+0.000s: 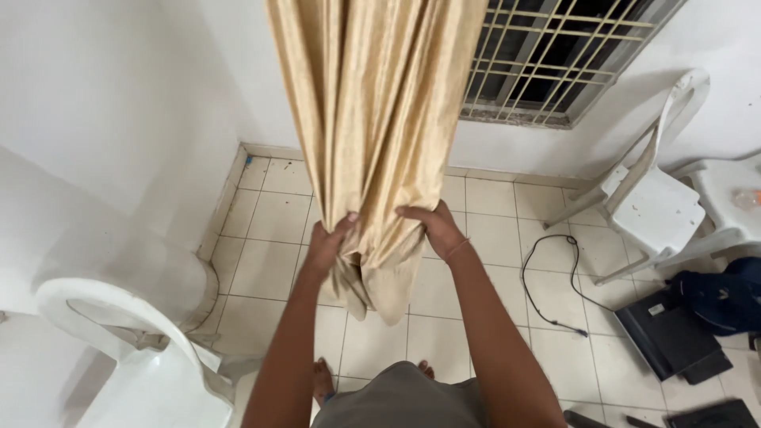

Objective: The person stands at a window and adjusts a beige curtain, gathering and spreading the fabric with both hands, then pulls the curtain aside and smooths it over the window grille, repositioning the fabric along the window.

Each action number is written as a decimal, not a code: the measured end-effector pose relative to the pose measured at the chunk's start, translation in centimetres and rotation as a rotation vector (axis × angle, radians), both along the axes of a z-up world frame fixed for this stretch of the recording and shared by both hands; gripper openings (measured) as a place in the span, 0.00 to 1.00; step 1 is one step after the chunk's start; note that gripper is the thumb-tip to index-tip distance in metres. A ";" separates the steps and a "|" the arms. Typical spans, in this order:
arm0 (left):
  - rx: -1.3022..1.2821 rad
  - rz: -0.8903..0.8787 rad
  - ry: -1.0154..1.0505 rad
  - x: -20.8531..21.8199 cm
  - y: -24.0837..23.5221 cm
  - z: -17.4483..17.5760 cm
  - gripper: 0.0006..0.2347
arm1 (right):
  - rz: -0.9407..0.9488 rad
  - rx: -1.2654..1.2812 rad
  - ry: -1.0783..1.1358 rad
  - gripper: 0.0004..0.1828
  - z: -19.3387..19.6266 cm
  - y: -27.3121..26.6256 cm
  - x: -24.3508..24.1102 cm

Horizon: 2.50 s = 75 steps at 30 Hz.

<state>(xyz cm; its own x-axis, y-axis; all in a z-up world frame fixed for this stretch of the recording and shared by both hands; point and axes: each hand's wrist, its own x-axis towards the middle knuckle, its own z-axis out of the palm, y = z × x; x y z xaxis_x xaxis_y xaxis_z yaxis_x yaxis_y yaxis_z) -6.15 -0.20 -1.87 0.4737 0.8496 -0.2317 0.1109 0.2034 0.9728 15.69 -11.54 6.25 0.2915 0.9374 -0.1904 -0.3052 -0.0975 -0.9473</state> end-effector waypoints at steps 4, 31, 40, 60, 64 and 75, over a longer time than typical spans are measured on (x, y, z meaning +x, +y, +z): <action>-0.024 0.056 -0.080 -1.2 -0.7 2.2 0.31 | -0.031 0.027 0.055 0.43 1.0 -0.3 0.8; -0.058 -0.161 -0.099 -1.6 -0.7 -1.3 0.23 | -0.120 -0.076 -0.159 0.36 -1.6 3.1 -6.6; 0.108 -0.114 -0.037 -5.4 2.5 0.6 0.19 | -0.382 -0.068 -0.228 0.25 -1.6 1.7 -8.8; -0.091 -0.235 -0.184 -10.1 5.6 0.8 0.20 | -0.331 -0.001 -0.261 0.20 1.0 5.5 -14.7; -0.138 -0.179 -0.216 -9.5 5.7 -0.4 0.20 | -0.313 0.008 -0.290 0.21 1.3 5.6 -14.2; -0.048 -0.231 -0.204 -2.3 0.7 1.1 0.24 | -0.302 0.021 -0.134 0.24 -1.9 5.0 -10.1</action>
